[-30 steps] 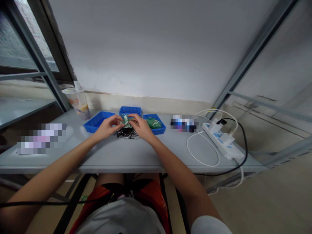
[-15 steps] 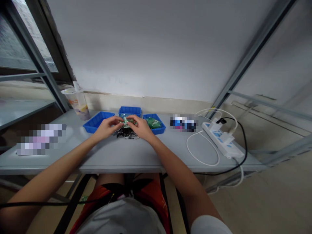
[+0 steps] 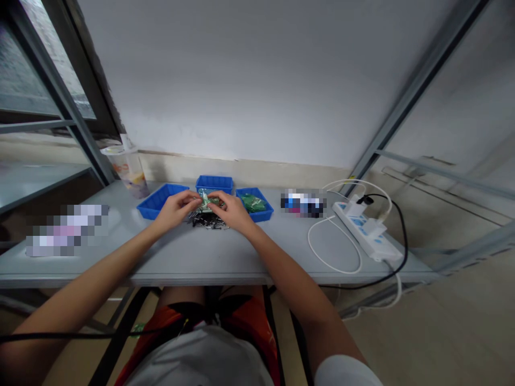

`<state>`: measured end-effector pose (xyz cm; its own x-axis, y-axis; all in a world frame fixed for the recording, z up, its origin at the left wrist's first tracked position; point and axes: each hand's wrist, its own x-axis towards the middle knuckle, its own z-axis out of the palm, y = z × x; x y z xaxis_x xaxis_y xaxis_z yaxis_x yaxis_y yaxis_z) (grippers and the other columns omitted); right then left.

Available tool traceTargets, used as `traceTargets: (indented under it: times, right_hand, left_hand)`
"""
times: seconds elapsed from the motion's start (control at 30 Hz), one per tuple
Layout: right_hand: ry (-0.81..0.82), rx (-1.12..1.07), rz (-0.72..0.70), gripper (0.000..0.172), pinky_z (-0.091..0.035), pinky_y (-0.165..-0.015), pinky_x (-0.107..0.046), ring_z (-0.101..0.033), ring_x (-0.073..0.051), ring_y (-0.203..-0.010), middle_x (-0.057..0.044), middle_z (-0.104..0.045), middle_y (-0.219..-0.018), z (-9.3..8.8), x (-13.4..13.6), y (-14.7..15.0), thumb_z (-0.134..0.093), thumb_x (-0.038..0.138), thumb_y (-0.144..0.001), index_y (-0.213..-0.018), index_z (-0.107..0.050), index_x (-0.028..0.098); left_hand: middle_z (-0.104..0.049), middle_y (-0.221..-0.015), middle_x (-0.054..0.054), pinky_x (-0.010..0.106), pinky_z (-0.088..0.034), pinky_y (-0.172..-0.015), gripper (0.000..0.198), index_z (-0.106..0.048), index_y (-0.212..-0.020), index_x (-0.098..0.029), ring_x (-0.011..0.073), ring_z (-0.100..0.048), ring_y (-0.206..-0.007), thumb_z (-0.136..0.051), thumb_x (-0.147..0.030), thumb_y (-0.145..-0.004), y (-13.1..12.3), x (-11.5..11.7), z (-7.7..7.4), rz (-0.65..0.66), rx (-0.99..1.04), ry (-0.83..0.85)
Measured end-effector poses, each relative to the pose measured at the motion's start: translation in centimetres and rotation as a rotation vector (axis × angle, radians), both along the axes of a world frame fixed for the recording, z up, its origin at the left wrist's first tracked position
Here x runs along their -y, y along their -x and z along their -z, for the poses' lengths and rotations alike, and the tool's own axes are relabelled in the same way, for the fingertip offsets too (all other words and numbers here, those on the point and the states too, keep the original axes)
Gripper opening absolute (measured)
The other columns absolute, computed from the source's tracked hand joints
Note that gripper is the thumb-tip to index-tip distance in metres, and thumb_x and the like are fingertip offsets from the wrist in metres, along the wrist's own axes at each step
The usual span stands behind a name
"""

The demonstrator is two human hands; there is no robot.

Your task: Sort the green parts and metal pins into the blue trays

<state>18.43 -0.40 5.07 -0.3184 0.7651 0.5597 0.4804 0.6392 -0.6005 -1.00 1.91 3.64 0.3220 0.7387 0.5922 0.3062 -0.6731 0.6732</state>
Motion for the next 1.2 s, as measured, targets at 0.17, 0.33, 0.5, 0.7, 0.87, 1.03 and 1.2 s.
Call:
traceTargets:
  times: [0.17, 0.33, 0.5, 0.7, 0.87, 1.03, 1.2]
  right_hand:
    - [-0.003, 0.02, -0.02, 0.023, -0.044, -0.063, -0.025, -0.054, -0.011, -0.066, -0.003, -0.065, -0.094, 0.1, -0.01, -0.05, -0.058, 0.032, -0.082, -0.102, -0.061, 0.022]
    - [-0.014, 0.002, -0.013, 0.021, -0.043, -0.061, -0.024, -0.053, -0.01, -0.062, -0.002, -0.066, -0.088, -0.03, 0.19, 0.05, -0.056, 0.032, -0.083, -0.1, -0.062, 0.021]
    - [-0.03, -0.05, -0.007, 0.019, -0.043, -0.062, -0.024, -0.056, -0.011, -0.065, -0.001, -0.066, -0.083, -0.05, 0.22, 0.03, -0.052, 0.03, -0.085, -0.096, -0.063, 0.02]
    - [-0.04, -0.067, -0.016, 0.02, -0.044, -0.063, -0.024, -0.058, -0.012, -0.068, -0.002, -0.067, -0.085, 0.16, -0.08, -0.13, -0.051, 0.031, -0.086, -0.097, -0.063, 0.02]
    - [-0.032, -0.05, -0.005, 0.02, -0.043, -0.061, -0.024, -0.056, -0.011, -0.066, -0.002, -0.066, -0.084, 0.22, -0.16, -0.19, -0.051, 0.032, -0.087, -0.098, -0.063, 0.02]
    - [-0.018, -0.061, -0.014, 0.024, -0.045, -0.065, -0.026, -0.058, -0.013, -0.075, -0.003, -0.066, -0.09, 0.23, -0.22, -0.3, -0.047, 0.037, -0.088, -0.099, -0.062, 0.022]
    - [-0.032, -0.061, 0.0, 0.024, -0.045, -0.067, -0.028, -0.058, -0.015, -0.076, -0.002, -0.066, -0.088, 0.16, -0.26, -0.39, -0.046, 0.038, -0.089, -0.097, -0.062, 0.023]
  left_hand:
    - [-0.054, -0.057, -0.003, 0.02, -0.038, -0.05, 0.023, -0.059, -0.087, -0.016, 0.0098, -0.048, -0.051, -0.053, -0.038, -0.084, 0.01, 0.15, -0.03, -0.038, 0.007, 0.002]
    - [-0.056, -0.059, -0.002, 0.022, -0.042, -0.053, 0.022, -0.058, -0.087, -0.017, 0.0113, -0.053, -0.054, -0.052, -0.038, -0.084, -0.06, 0.36, -0.09, -0.013, 0.003, -0.001]
    - [-0.057, -0.061, -0.002, 0.023, -0.043, -0.055, 0.023, -0.06, -0.09, -0.017, 0.0112, -0.052, -0.055, -0.052, -0.038, -0.085, -0.08, 0.42, -0.15, -0.03, -0.015, -0.029]
    - [-0.066, -0.081, 0.003, 0.025, -0.048, -0.065, 0.023, -0.063, -0.093, -0.017, 0.0149, -0.06, -0.072, -0.054, -0.036, -0.083, -0.01, 0.53, -0.4, -0.063, -0.032, -0.074]
    - [-0.067, -0.08, 0.003, 0.025, -0.049, -0.064, 0.022, -0.064, -0.091, -0.016, 0.015, -0.061, -0.071, -0.055, -0.033, -0.082, 0.12, 0.3, -0.22, -0.065, -0.031, -0.101]
    - [-0.069, -0.08, 0.003, 0.026, -0.049, -0.065, 0.02, -0.066, -0.087, -0.017, 0.0145, -0.062, -0.07, -0.057, -0.033, -0.081, 0.15, 0.21, -0.16, -0.069, -0.019, -0.109]
    - [-0.07, -0.082, 0.003, 0.026, -0.05, -0.067, 0.02, -0.068, -0.086, -0.018, 0.0151, -0.063, -0.073, -0.057, -0.034, -0.082, 0.09, 0.34, -0.26, -0.066, -0.024, -0.125]
